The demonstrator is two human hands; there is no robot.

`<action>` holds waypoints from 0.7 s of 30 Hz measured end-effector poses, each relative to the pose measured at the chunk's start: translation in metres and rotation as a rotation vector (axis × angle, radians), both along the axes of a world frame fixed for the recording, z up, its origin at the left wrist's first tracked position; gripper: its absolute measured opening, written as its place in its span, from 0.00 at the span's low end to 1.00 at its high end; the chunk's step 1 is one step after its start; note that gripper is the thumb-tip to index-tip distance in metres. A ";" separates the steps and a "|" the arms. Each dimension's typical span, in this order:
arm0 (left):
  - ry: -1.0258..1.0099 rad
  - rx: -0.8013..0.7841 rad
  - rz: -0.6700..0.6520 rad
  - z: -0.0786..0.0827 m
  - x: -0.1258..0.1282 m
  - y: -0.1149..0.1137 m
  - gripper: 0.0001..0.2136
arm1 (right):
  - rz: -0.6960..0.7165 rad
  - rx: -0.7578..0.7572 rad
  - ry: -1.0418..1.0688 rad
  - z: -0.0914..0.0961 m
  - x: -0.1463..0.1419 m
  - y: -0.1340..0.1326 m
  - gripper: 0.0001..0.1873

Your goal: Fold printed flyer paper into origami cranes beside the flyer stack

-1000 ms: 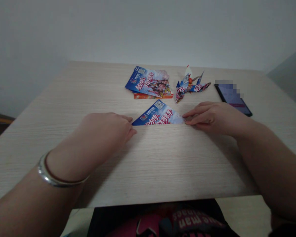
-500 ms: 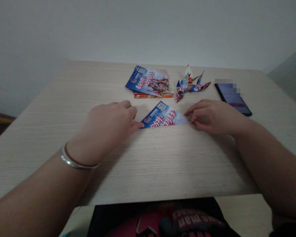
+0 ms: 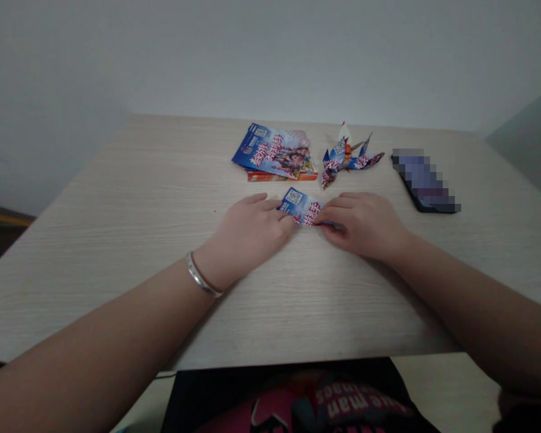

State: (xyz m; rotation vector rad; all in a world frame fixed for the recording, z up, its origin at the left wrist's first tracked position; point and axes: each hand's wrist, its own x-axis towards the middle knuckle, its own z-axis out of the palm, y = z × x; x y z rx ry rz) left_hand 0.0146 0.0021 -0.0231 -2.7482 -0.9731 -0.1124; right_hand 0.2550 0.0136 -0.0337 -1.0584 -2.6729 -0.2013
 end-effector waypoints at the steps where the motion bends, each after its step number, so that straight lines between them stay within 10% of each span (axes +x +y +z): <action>1: -0.015 0.008 0.011 0.000 0.001 -0.001 0.10 | -0.010 0.013 0.017 0.001 -0.002 -0.001 0.09; 21: -0.156 0.093 0.052 0.013 0.007 -0.015 0.16 | -0.074 0.031 0.267 0.012 -0.030 -0.020 0.07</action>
